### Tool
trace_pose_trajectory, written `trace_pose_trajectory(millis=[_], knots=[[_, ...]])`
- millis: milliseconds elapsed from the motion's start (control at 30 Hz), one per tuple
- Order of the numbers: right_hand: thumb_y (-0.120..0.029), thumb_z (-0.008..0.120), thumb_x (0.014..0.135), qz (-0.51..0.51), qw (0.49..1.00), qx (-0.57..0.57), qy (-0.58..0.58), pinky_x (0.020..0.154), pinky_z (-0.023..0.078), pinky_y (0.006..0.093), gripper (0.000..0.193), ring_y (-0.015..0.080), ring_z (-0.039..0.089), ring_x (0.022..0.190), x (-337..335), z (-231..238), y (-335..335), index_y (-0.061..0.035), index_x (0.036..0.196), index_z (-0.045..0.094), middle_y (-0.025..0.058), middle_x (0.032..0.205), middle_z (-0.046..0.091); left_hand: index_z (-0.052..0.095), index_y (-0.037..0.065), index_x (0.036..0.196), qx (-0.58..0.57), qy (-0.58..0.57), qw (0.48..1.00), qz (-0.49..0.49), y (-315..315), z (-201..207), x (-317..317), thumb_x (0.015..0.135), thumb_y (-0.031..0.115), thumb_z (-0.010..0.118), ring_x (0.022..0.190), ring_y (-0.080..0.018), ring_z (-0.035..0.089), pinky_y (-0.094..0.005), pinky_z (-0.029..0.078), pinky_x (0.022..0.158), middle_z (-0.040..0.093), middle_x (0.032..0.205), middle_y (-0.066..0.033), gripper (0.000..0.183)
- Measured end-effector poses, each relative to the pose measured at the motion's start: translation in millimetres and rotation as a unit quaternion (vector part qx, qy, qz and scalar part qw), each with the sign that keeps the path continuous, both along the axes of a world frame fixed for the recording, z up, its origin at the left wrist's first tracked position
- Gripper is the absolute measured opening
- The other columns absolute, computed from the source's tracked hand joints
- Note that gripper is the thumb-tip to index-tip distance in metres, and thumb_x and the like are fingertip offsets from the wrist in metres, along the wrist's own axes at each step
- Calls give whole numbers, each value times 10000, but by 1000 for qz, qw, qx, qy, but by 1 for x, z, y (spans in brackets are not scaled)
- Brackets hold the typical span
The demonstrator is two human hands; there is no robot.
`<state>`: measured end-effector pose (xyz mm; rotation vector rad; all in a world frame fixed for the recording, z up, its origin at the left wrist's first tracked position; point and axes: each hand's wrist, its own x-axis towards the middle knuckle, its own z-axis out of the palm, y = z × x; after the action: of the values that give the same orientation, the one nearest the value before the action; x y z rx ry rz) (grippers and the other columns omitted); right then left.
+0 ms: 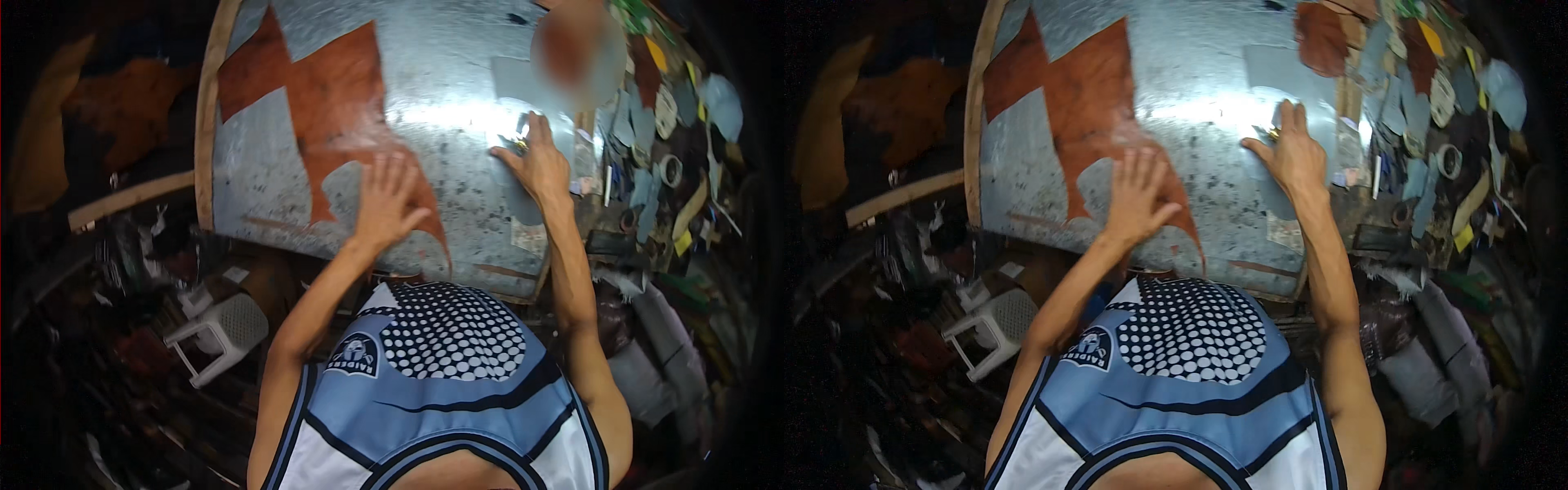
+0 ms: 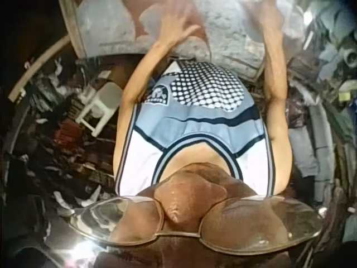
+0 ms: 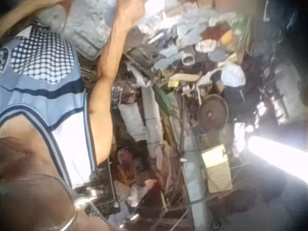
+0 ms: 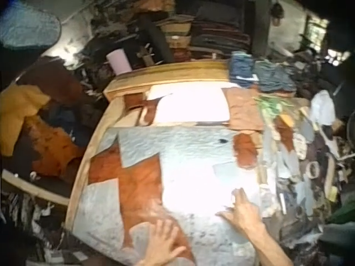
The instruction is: Cutting and preparing leather pieces for shoe manufacturing using templates and a knife.
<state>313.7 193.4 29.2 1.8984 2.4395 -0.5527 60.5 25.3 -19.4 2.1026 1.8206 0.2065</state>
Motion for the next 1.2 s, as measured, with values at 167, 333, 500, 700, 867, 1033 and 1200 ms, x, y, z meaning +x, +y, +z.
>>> trace_pose_trajectory(millis=[167, 333, 500, 700, 867, 1033, 1200], knots=[[-634, 714, 725, -50, 998, 33, -31, 714, 572, 461, 956, 466, 644, 974, -11, -9, -36, 5, 1366, 404, 349, 1380, 410, 446, 73, 1411, -24, -135, 986, -99, -47, 8, 34, 880, 546, 571, 1451, -422, 114, -555, 97, 1168, 205, 1564, -202, 722], [-645, 714, 719, -97, 993, 27, -67, 770, 560, 473, 992, 479, 616, 1039, -29, -7, -51, 24, 1377, 392, 353, 1373, 415, 513, 33, 1322, 22, -196, 980, -8, -45, 40, -57, 901, 313, 624, 1396, -395, 304, -535, 228, 1145, 380, 1463, -242, 518], [-574, 735, 751, -181, 979, -2, -98, 849, 502, 489, 832, 427, 591, 1087, -36, -6, -52, -6, 1296, 466, 273, 1220, 554, 302, -45, 1454, -10, -486, 796, 361, -48, 28, -126, 984, 218, 533, 1398, -319, 322, -388, 314, 1127, 315, 1506, -237, 586], [-459, 776, 737, -174, 984, 33, -38, 929, 481, 446, 900, 433, 566, 1133, -43, -5, -53, 27, 1399, 408, 319, 1292, 502, 249, -23, 1476, -46, -685, 605, 403, -32, 20, -156, 988, 217, 546, 1242, -244, 493, -343, 431, 1001, 423, 1420, -211, 619], [-337, 764, 764, -148, 989, 8, -23, 903, 492, 460, 762, 439, 599, 1075, -54, 5, -46, 55, 1340, 455, 338, 1191, 567, 359, -48, 1428, -195, -609, 691, 338, -9, 13, -184, 957, 197, 596, 856, -164, 623, -275, 502, 682, 633, 1106, -135, 581], [-362, 672, 795, -86, 993, -14, -83, 824, 506, 478, 549, 418, 648, 962, -42, 0, -44, -36, 1229, 586, 268, 1059, 658, 308, -87, 1431, -73, -411, 875, 246, -6, -5, -172, 911, 95, 590, 594, -112, 588, -287, 486, 571, 609, 659, -101, 618], [-194, 597, 839, -206, 954, 215, -15, 647, 526, 432, 250, 333, 677, 691, -34, 17, -62, -7, 998, 640, 194, 806, 689, 294, -48, 1454, -115, -401, 886, 204, -73, 9, -162, 912, 98, 590, 542, -188, 601, -325, 480, 544, 612, 670, -119, 634]])
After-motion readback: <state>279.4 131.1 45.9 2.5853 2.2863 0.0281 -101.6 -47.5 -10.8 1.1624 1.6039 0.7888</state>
